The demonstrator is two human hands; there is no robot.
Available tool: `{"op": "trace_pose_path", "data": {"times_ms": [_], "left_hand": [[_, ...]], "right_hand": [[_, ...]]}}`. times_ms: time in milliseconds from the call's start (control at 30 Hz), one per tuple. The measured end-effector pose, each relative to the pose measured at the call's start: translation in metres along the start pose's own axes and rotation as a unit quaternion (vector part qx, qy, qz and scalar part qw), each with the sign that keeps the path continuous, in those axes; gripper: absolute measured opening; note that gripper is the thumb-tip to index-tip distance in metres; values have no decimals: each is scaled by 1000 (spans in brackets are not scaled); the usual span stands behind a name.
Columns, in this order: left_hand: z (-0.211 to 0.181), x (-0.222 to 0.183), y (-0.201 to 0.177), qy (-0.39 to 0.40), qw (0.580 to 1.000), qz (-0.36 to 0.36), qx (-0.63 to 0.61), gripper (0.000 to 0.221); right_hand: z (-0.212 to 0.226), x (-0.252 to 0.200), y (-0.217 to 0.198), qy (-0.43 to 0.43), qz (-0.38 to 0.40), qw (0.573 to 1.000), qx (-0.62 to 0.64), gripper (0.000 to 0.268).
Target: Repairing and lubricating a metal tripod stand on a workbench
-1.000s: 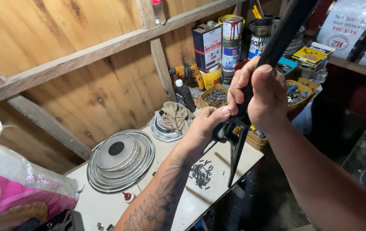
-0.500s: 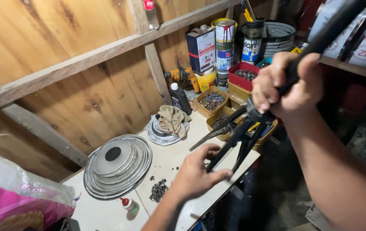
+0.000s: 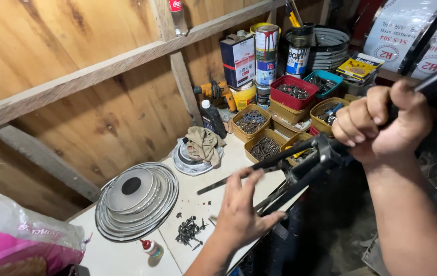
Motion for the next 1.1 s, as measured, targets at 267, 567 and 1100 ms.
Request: {"op": "trace_pose_path", "data": {"times_ms": [267, 567, 1100], "left_hand": [[31, 5, 33, 14, 995, 88, 34, 130], [30, 10, 27, -45, 992, 117, -27, 116], [37, 10, 25, -64, 988, 140, -31, 116]], "right_hand": [[-8, -6, -8, -4, 52, 997, 63, 41], [0, -11, 3, -23, 112, 991, 65, 32], [-4, -9, 8, -16, 137, 987, 86, 33]]}}
Point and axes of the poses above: each hand's wrist, its own x-axis towards the middle knuckle, its own y-axis out of the palm, z = x × y, the point moved 10 cm from there along x, towards the middle knuckle, and after that the axes turned 7 degrees about -z, right-handed, at the moved point
